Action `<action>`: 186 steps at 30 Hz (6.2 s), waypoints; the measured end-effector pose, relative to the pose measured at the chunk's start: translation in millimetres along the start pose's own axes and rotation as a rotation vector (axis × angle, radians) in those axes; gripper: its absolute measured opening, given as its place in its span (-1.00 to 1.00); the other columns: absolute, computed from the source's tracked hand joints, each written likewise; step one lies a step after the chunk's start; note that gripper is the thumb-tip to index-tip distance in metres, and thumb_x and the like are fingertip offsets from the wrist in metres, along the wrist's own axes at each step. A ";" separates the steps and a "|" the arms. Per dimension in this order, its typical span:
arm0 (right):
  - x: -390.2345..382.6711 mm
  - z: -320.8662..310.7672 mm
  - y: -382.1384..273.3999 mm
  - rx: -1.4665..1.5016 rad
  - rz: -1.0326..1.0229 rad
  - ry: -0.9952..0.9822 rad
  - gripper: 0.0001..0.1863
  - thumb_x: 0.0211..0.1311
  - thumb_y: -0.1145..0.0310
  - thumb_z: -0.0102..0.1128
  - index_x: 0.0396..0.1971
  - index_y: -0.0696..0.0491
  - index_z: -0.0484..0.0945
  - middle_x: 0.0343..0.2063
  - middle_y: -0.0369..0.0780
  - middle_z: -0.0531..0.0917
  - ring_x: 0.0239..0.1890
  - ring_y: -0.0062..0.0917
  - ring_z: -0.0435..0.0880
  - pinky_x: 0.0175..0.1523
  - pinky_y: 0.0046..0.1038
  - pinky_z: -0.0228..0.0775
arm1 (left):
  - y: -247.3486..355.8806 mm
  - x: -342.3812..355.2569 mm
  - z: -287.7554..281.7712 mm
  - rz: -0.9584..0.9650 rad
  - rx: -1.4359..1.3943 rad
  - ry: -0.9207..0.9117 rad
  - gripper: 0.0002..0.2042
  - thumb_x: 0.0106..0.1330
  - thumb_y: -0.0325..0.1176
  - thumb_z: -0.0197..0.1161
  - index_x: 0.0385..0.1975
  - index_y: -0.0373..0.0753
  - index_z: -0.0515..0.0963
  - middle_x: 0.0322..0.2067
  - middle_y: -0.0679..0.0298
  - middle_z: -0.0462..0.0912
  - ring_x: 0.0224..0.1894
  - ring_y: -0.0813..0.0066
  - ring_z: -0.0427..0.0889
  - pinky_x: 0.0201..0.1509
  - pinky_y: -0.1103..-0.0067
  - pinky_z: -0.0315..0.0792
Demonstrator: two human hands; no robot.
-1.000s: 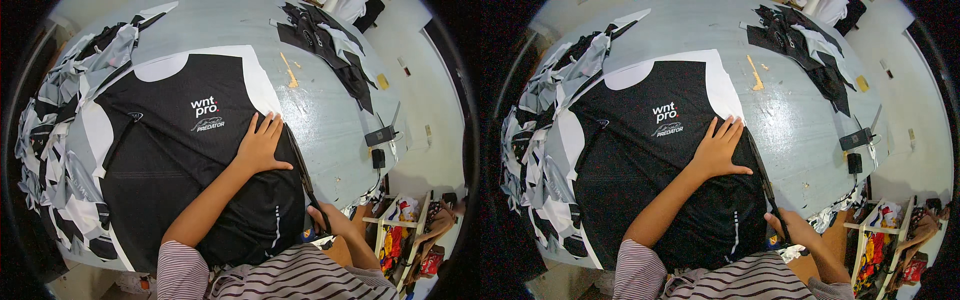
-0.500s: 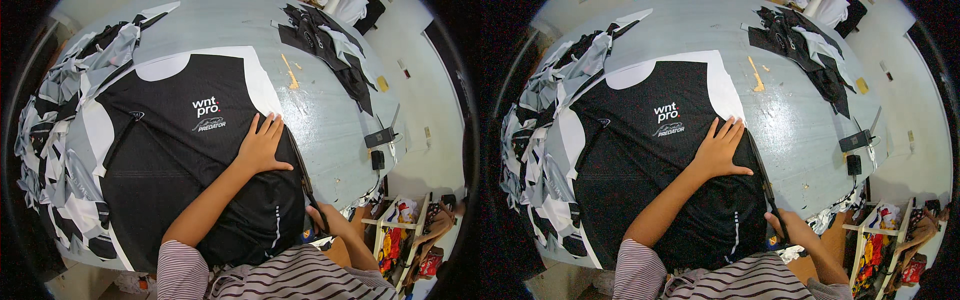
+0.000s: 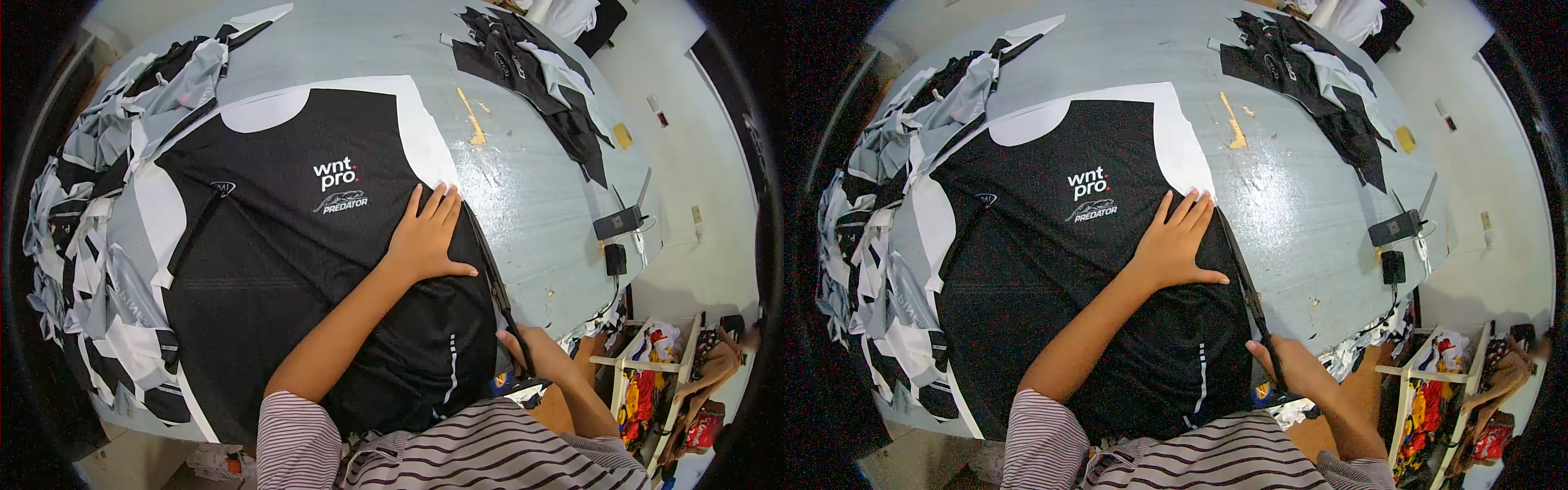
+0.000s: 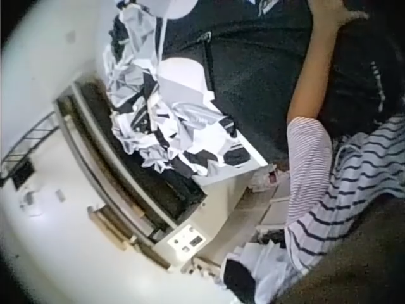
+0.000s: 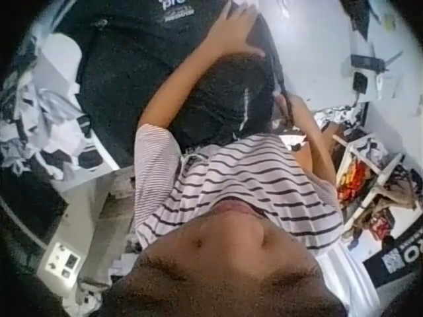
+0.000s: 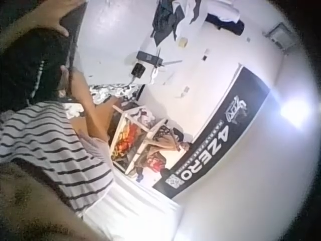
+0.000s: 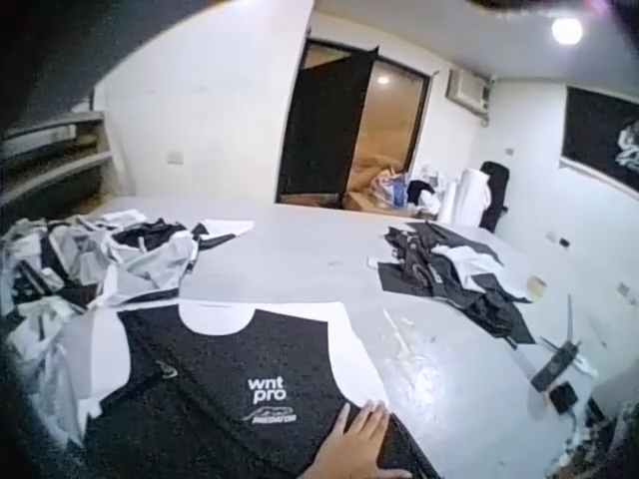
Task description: Cutting out printed garment components from a fabric sheet using industrial scissors.
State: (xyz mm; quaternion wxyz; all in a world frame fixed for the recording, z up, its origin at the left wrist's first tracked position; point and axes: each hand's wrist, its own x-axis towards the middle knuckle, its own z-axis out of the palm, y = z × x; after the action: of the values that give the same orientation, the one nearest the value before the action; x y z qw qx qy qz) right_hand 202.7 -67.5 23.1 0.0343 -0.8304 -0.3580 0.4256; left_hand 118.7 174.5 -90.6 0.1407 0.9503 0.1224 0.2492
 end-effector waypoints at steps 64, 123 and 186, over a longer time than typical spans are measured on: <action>10.5 -62.7 99.9 -0.024 -0.416 -0.762 -0.38 0.05 -0.04 0.34 -0.09 0.16 0.42 -0.41 -0.21 0.52 -0.36 -0.44 0.50 -0.26 -0.43 0.34 | 51.0 -99.3 -74.1 -0.288 0.170 -0.278 0.04 -0.05 0.43 0.14 0.28 -0.33 0.17 0.35 0.05 0.05 0.40 0.02 -0.06 0.33 -0.13 -0.28; 8.5 -51.0 53.2 0.046 -0.267 -0.621 -0.58 0.29 0.01 0.06 -0.45 0.12 0.40 -0.73 -0.37 0.40 -0.68 -0.66 0.39 -0.56 -0.56 0.25 | 40.1 -109.0 -73.1 -0.266 0.086 -0.170 0.08 -0.11 0.47 0.09 0.22 -0.43 0.22 0.33 0.09 0.10 0.41 0.13 -0.06 0.35 -0.11 -0.29; -3.1 -21.9 25.2 -0.029 -0.295 -0.566 -0.44 0.29 -0.15 -0.03 -0.41 0.16 0.37 -0.62 -0.15 0.45 -0.52 -0.39 0.43 -0.39 -0.35 0.27 | 45.3 -117.9 -70.5 -0.306 0.093 -0.091 0.09 -0.10 0.48 0.09 0.21 -0.48 0.23 0.32 -0.02 0.11 0.41 0.13 -0.03 0.34 -0.10 -0.27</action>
State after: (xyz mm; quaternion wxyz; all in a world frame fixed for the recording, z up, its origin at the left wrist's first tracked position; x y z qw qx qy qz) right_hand 231.8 -82.7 30.1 -0.0171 -0.6187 -0.4757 0.6250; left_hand -9.5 111.2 -68.5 0.1381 0.9364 0.2706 0.1757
